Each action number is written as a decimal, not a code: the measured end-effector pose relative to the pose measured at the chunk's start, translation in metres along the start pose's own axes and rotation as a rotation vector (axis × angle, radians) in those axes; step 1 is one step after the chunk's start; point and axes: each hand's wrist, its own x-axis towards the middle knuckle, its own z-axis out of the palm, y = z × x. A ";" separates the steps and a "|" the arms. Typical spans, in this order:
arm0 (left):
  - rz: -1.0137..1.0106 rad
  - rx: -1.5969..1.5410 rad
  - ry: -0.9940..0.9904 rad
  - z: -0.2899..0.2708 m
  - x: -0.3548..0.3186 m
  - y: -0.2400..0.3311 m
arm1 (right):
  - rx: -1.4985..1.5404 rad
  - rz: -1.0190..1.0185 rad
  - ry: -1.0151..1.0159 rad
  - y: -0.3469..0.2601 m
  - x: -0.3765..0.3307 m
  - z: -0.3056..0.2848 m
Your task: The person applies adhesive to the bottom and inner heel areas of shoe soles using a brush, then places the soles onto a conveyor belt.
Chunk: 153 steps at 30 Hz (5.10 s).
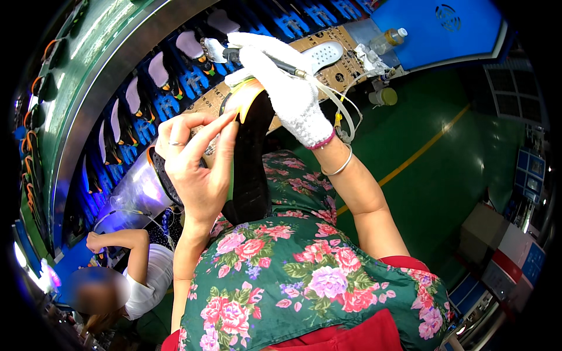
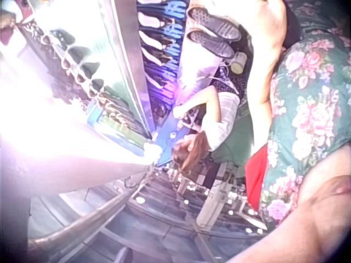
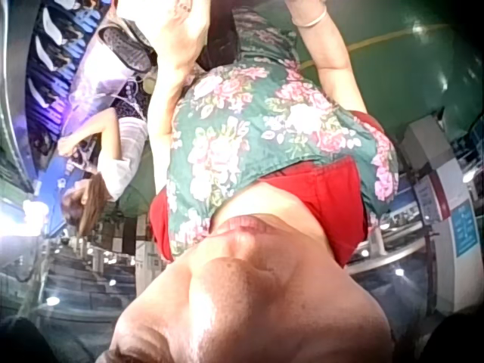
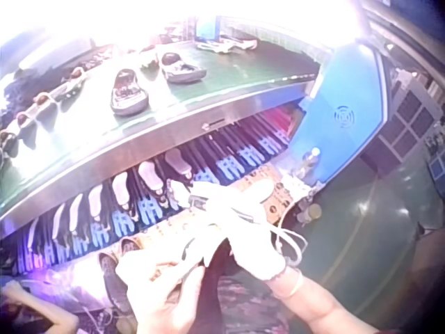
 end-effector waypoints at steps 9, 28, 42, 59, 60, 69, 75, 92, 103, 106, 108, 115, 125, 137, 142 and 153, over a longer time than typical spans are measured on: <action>-0.008 0.092 0.033 0.008 0.001 0.003 | -0.023 -0.044 0.011 -0.003 -0.003 0.005; -0.110 0.122 0.024 0.011 0.004 0.010 | -0.036 -0.053 0.004 0.000 -0.002 0.008; -0.117 0.087 -0.022 0.010 0.005 0.006 | -0.027 0.024 0.006 -0.004 0.000 0.010; -0.291 -0.332 -0.064 0.000 0.005 -0.011 | 0.078 0.074 -0.027 -0.014 0.007 0.021; -0.282 -0.349 -0.041 0.002 0.003 -0.012 | 0.080 0.072 -0.023 -0.014 0.007 0.022; -0.340 -0.486 0.014 0.001 -0.002 -0.012 | -0.010 -0.069 -0.058 0.000 0.011 0.020; -0.428 -0.562 0.009 -0.005 -0.009 -0.013 | 0.026 0.004 -0.058 -0.006 0.008 0.025; -0.563 -0.673 0.070 0.000 -0.024 -0.012 | 0.104 0.074 -0.057 -0.013 0.005 0.031; -0.480 -0.557 0.107 -0.020 -0.019 -0.003 | 0.288 0.067 -0.004 -0.013 0.013 0.027; -0.526 -0.628 0.092 -0.029 -0.019 0.001 | 0.276 0.100 0.001 -0.017 0.014 0.026; -0.520 -0.637 0.103 -0.030 -0.016 0.001 | 0.291 0.085 0.004 -0.017 0.014 0.027; -0.319 -0.315 0.005 -0.028 -0.008 0.001 | 0.185 -0.002 0.012 -0.008 0.017 0.026; -0.305 -0.336 0.119 -0.020 -0.003 -0.005 | 0.223 0.033 0.035 -0.013 0.017 0.029; -0.268 -0.268 0.040 -0.019 -0.001 -0.001 | 0.165 -0.002 0.057 -0.004 0.018 0.029; -0.259 -0.159 0.041 -0.020 0.001 0.003 | 0.204 0.015 0.063 -0.009 0.018 0.032; -0.336 -0.295 0.030 -0.012 0.001 -0.002 | 0.181 0.046 0.055 -0.010 0.014 0.032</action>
